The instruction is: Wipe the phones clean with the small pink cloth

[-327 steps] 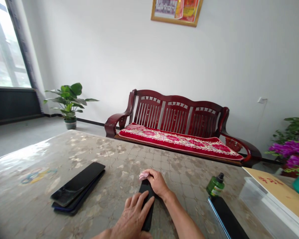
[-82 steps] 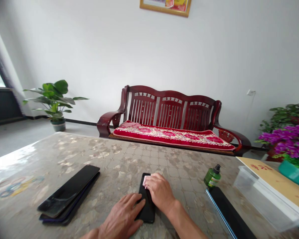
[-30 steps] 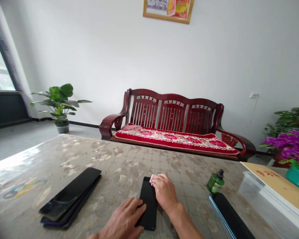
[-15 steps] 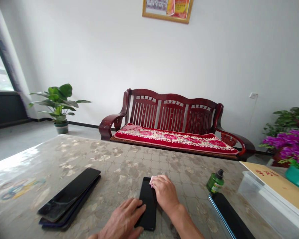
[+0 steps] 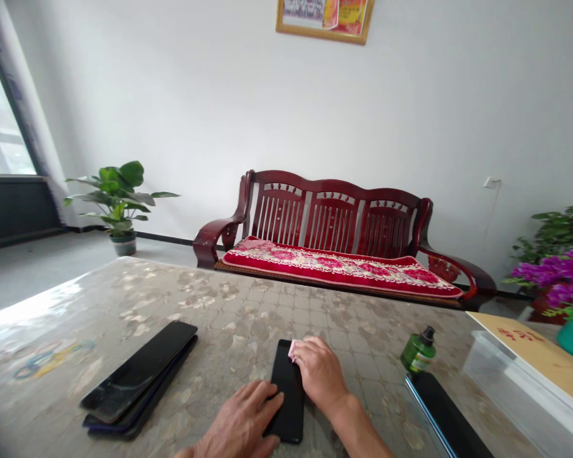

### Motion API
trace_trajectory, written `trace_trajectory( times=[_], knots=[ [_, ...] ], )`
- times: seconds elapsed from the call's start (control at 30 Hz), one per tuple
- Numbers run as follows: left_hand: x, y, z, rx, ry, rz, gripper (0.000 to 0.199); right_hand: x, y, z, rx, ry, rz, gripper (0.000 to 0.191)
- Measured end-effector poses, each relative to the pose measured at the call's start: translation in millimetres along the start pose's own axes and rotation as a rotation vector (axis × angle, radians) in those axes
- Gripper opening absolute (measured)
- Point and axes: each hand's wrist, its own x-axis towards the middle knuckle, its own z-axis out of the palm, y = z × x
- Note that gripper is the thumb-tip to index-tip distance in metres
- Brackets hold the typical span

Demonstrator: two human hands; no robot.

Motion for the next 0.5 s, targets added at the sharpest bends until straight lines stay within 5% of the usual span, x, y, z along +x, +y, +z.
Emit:
trace_trajectory(
  times=[0.37, 0.5],
  knots=[
    [1, 7, -13.5, -0.025, -0.044, -0.028, 0.034, -16, -15, -6, 0.031, -0.063, -0.135, 0.023],
    [0, 7, -13.0, -0.025, -0.037, -0.024, 0.038, 2, -6, 1, -0.032, -0.039, -0.053, 0.026]
  ],
)
